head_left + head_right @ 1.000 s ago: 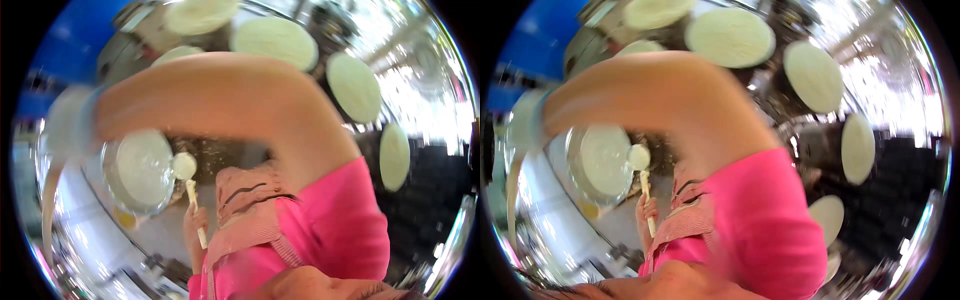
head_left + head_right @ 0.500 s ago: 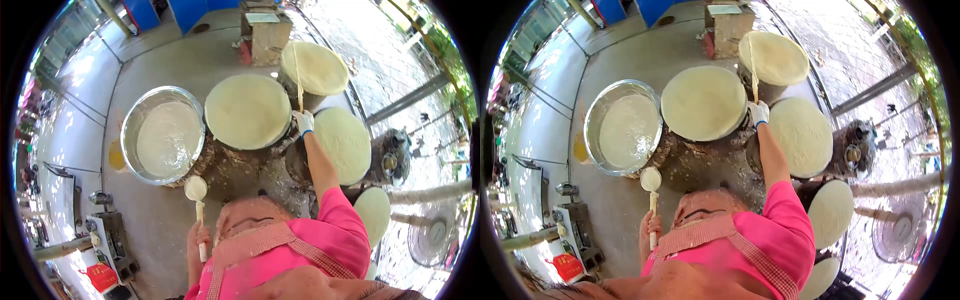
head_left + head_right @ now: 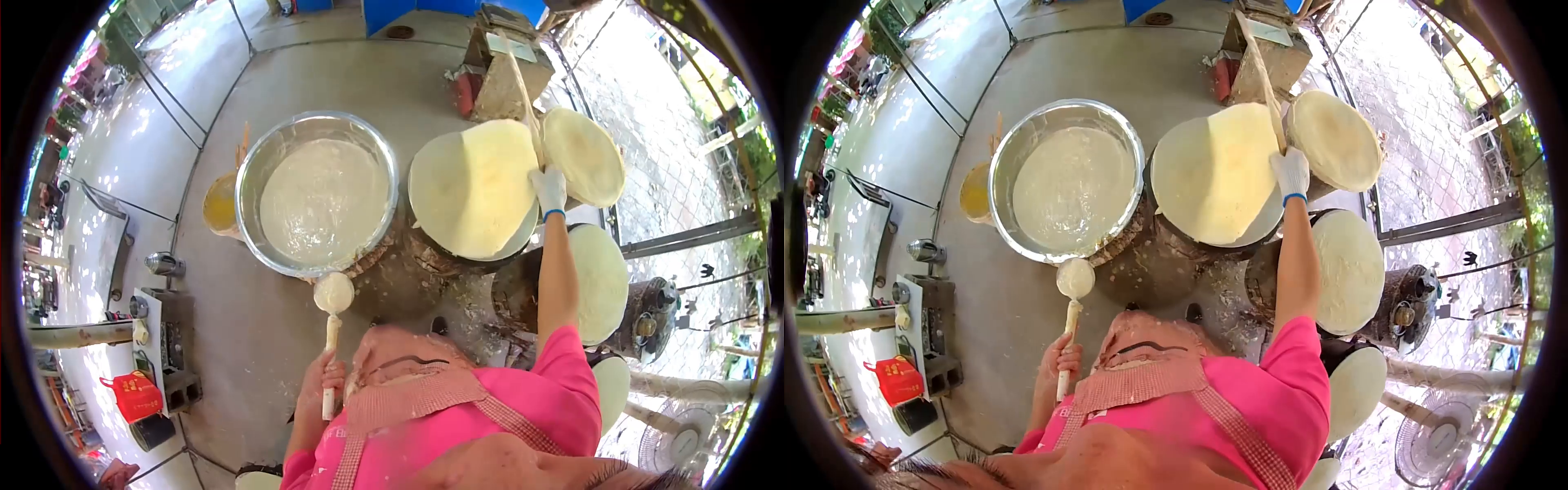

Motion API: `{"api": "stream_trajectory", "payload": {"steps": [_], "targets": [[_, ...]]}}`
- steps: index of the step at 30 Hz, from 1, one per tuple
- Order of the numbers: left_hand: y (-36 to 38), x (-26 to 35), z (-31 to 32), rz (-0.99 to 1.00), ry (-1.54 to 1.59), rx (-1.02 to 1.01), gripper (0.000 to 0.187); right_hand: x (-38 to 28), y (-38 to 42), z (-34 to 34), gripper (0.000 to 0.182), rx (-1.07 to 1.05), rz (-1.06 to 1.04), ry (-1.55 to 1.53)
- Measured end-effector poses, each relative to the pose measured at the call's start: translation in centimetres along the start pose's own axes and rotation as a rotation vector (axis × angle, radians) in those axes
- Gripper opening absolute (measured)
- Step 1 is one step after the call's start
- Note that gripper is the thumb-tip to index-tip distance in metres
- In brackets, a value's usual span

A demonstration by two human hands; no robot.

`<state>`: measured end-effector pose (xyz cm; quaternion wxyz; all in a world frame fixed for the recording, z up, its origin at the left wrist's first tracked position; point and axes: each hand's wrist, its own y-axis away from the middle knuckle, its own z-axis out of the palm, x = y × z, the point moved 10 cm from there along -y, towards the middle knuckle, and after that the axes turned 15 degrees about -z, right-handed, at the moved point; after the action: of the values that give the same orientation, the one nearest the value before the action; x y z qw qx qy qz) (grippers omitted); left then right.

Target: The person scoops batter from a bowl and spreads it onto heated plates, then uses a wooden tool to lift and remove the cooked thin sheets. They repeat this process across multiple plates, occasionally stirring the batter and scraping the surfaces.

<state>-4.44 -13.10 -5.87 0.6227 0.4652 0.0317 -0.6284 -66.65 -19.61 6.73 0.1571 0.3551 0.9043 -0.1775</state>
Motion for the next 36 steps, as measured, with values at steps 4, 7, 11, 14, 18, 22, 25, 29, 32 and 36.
{"api": "stream_trajectory", "payload": {"steps": [4, 7, 11, 14, 18, 22, 25, 29, 32, 36], "targets": [[1.6, 2.3, 0.7, -0.063, -0.012, -0.021, 0.037, -10.6, 0.5, -4.8, 0.04, 0.01, -0.029, 0.045], [2.1, 4.8, 0.4, -0.043, -0.061, -0.007, 0.02, -16.6, 0.5, -8.9, 0.038, 0.127, -0.124, -0.019], [2.3, 5.6, 2.3, 0.047, -0.197, -0.026, 0.026, -15.3, -2.5, -10.2, 0.036, 0.135, -0.08, -0.342], [1.7, 4.7, 3.4, 0.055, -0.161, -0.028, 0.028, -11.6, -3.5, -9.9, 0.027, 0.039, -0.016, -0.604], [-0.9, 2.3, 4.5, -0.035, -0.05, -0.04, 0.037, -3.6, -4.3, -12.1, 0.025, 0.078, -0.003, -0.608], [-4.9, 0.6, 5.0, 0.051, -0.082, -0.011, 0.037, 10.5, -12.1, -16.2, 0.025, 0.025, -0.001, -0.564], [-8.7, -1.0, 6.1, 0.029, -0.035, -0.141, 0.026, 10.3, -16.4, -27.4, 0.034, 0.048, -0.244, 0.134], [-12.2, -5.4, 10.3, 0.007, 0.008, -0.152, 0.027, 5.7, -18.2, -31.3, 0.029, 0.226, -0.534, 0.571], [-13.8, -6.6, 11.5, -0.045, 0.019, -0.131, 0.037, 6.8, -18.4, -23.7, 0.023, -0.029, -0.439, 0.681], [-14.0, -7.8, 12.6, -0.024, 0.01, -0.116, 0.036, 11.7, -13.3, -10.7, 0.021, -0.161, -0.523, 0.783]]}}
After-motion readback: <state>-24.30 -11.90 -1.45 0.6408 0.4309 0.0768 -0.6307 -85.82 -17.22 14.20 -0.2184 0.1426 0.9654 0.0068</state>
